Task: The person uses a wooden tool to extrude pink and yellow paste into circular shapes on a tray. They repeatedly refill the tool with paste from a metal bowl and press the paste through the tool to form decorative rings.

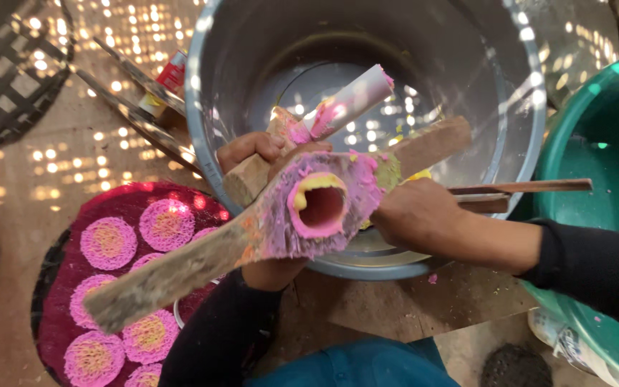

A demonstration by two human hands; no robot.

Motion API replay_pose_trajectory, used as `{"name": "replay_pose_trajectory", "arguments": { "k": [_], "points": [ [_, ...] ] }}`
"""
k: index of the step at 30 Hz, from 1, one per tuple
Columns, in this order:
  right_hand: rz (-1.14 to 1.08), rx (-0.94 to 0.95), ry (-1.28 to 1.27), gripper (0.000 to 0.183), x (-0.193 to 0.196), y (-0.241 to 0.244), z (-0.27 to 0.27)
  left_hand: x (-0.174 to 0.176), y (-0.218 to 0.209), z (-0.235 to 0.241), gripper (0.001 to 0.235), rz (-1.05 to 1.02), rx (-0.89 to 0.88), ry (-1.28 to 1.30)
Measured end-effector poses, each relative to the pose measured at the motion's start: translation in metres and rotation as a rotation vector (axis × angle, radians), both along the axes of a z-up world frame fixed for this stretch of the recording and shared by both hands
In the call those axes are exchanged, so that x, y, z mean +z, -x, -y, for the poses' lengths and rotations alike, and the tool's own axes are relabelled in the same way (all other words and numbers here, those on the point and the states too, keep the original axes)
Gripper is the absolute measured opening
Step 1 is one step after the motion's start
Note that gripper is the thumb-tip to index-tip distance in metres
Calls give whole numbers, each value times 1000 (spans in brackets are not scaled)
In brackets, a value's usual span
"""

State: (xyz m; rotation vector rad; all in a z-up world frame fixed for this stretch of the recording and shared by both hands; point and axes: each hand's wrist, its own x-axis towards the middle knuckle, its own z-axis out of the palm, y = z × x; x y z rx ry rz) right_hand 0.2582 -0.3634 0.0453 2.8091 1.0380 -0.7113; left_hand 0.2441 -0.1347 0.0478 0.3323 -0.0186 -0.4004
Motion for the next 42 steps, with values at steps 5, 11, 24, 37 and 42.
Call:
{"name": "replay_pose_trajectory", "arguments": {
  "k": [5,11,24,37,42],
  "points": [
    [52,-152,8,27,80,21,30,5,-8,13,47,741,648,-1117],
    [268,-310,190,36,149,96,84,24,-6,17,45,1098,1004,-1820],
    [811,-194,-46,23,159,132,67,32,30,65,43,1203,1118,-1874],
    [964,-472,-228,19,147,190,55,38,-8,49,55,1064,1323,-1901],
    [972,-798,-655,18,118,177,46,50,3,57,64,961,1411,-1668]
  ]
}}
